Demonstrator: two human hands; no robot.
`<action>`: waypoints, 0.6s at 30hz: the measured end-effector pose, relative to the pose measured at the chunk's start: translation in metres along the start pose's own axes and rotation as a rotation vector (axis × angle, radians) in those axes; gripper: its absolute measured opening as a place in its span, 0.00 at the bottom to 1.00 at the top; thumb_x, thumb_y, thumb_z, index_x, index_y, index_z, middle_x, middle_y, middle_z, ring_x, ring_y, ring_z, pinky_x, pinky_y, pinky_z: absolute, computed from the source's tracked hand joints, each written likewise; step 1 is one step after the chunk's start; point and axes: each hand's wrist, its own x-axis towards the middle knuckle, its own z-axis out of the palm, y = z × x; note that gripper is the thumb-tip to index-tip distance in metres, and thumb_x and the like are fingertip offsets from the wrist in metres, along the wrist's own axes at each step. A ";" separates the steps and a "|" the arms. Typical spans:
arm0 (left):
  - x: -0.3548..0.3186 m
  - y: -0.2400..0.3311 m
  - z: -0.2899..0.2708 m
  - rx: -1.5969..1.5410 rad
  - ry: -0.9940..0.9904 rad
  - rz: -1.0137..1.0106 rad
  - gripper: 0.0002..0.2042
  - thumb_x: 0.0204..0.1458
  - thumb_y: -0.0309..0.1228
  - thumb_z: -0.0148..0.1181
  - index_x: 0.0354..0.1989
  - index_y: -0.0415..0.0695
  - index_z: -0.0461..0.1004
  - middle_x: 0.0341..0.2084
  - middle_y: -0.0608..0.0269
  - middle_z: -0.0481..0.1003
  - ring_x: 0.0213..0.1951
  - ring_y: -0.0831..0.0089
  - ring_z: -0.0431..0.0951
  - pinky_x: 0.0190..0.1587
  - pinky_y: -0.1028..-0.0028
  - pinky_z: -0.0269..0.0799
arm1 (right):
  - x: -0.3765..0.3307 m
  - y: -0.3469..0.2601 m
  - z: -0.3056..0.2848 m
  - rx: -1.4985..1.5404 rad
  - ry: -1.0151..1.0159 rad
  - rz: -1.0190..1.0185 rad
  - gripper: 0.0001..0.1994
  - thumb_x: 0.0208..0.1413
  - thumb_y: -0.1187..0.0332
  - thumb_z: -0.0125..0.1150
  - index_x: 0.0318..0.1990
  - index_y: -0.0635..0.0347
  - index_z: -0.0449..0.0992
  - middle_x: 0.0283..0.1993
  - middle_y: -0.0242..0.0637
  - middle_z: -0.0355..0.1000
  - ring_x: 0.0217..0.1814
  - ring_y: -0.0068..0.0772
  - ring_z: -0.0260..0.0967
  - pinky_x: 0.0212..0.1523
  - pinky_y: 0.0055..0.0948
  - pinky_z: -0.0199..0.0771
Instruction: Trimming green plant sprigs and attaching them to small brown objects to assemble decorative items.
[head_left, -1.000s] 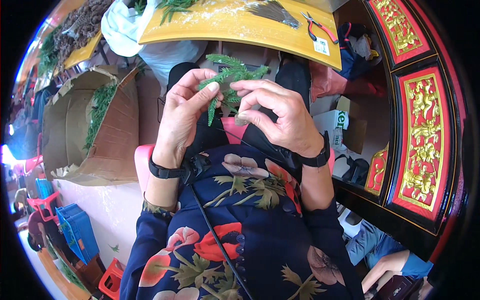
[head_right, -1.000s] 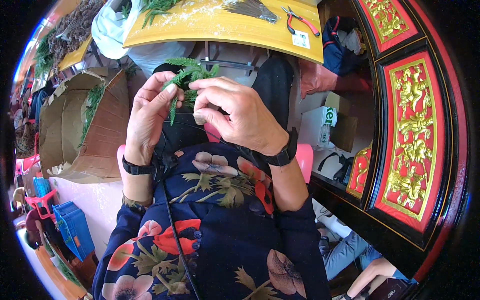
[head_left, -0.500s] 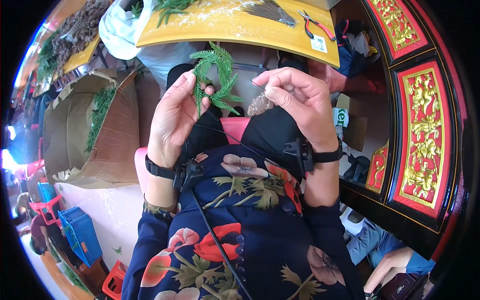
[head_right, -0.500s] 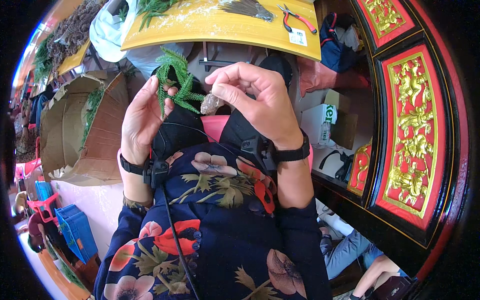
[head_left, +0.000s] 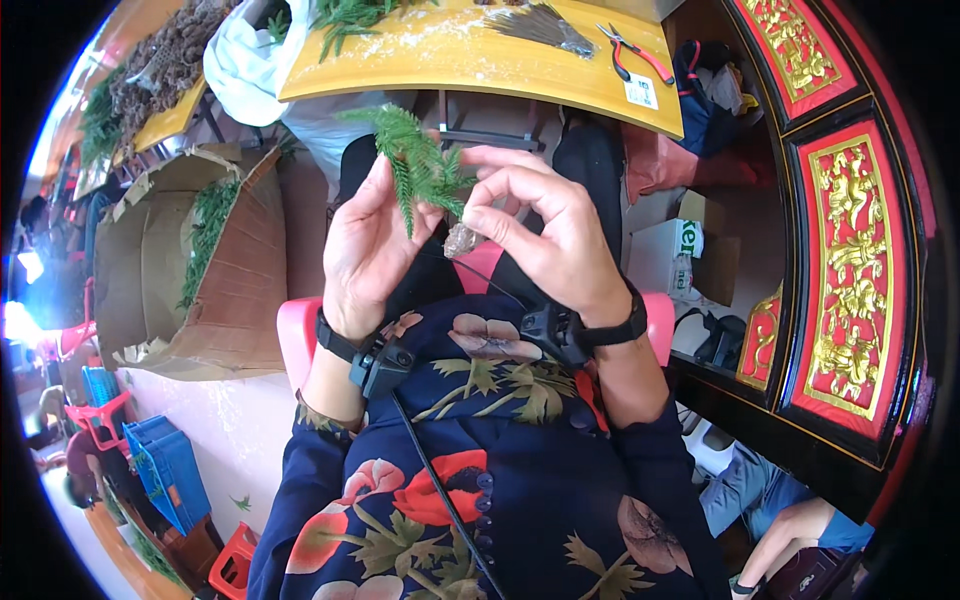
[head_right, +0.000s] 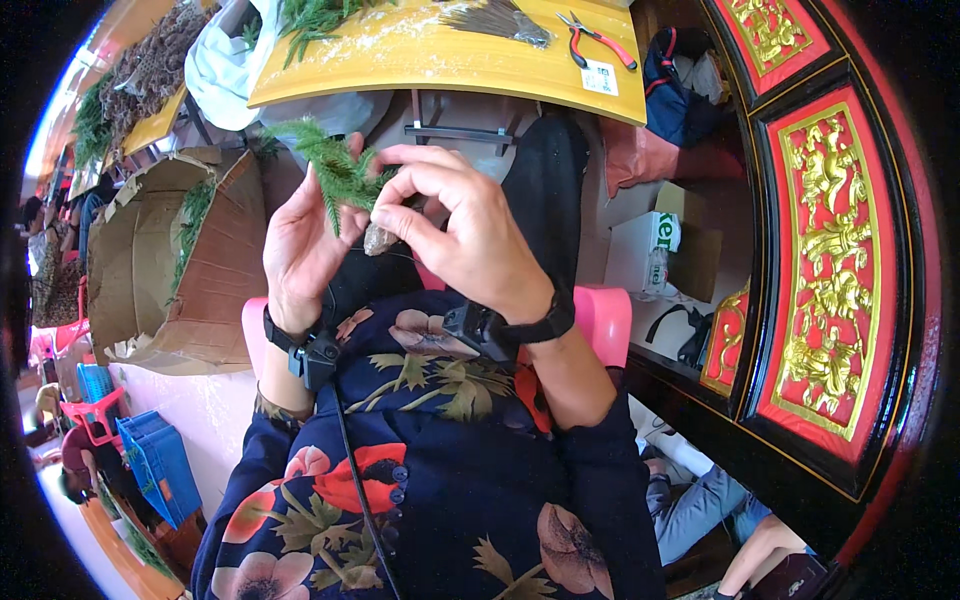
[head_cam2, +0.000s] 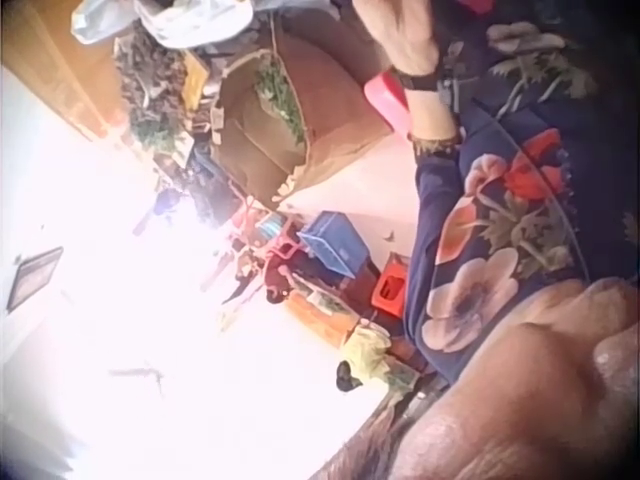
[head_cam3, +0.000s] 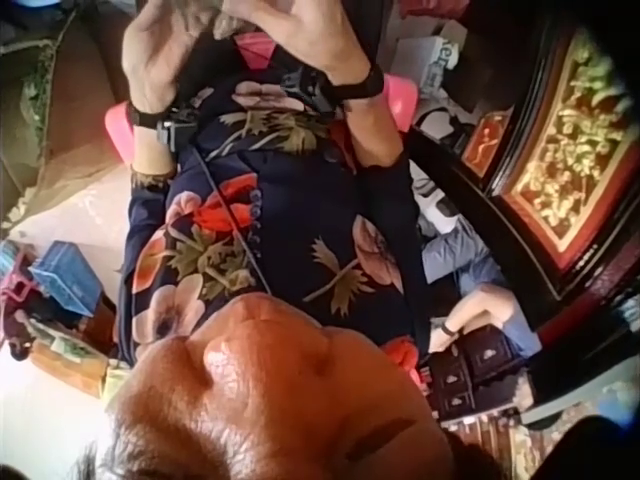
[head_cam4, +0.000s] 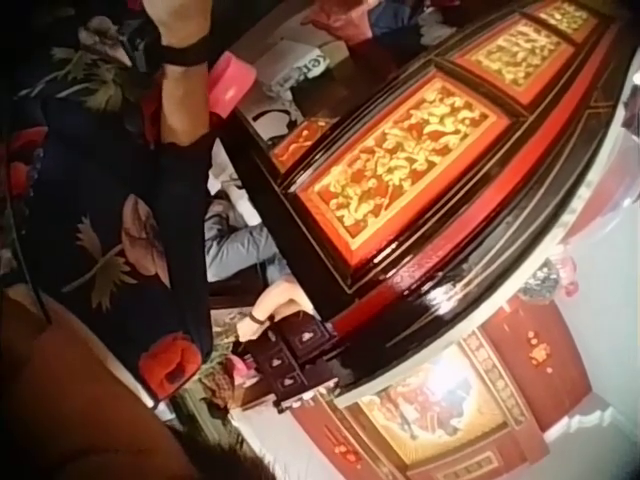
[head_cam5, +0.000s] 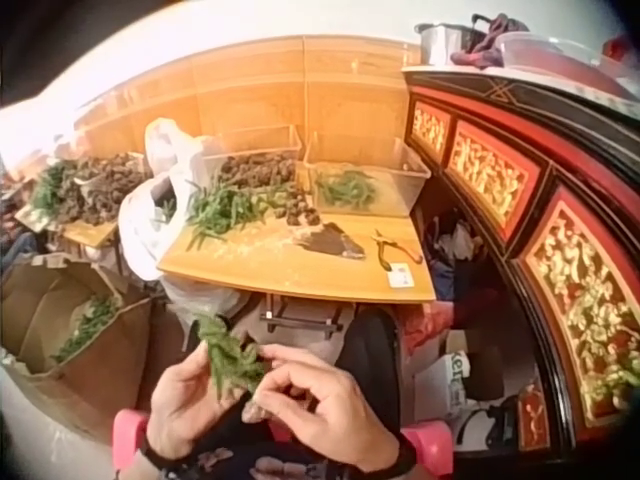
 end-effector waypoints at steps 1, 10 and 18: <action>0.001 -0.002 0.001 0.003 0.000 0.000 0.19 0.64 0.33 0.42 0.60 0.37 0.58 0.57 0.53 0.64 0.57 0.62 0.66 0.55 0.63 0.66 | 0.000 -0.002 0.002 -0.071 0.015 -0.059 0.03 0.51 0.75 0.62 0.32 0.64 0.76 0.51 0.43 0.72 0.44 0.26 0.69 0.47 0.25 0.68; 0.006 -0.020 0.003 -0.130 -0.017 0.036 0.15 0.64 0.30 0.38 0.50 0.38 0.71 0.67 0.62 0.53 0.67 0.56 0.53 0.67 0.55 0.51 | 0.002 0.001 0.015 -0.372 0.092 -0.338 0.04 0.45 0.75 0.64 0.30 0.62 0.76 0.47 0.45 0.73 0.50 0.44 0.68 0.52 0.37 0.67; 0.006 -0.026 0.000 -0.098 -0.042 0.002 0.16 0.64 0.32 0.39 0.55 0.40 0.66 0.65 0.60 0.56 0.63 0.59 0.59 0.64 0.58 0.55 | 0.001 0.010 0.022 -0.302 0.101 -0.304 0.05 0.44 0.76 0.65 0.30 0.62 0.74 0.40 0.41 0.74 0.49 0.44 0.68 0.49 0.35 0.68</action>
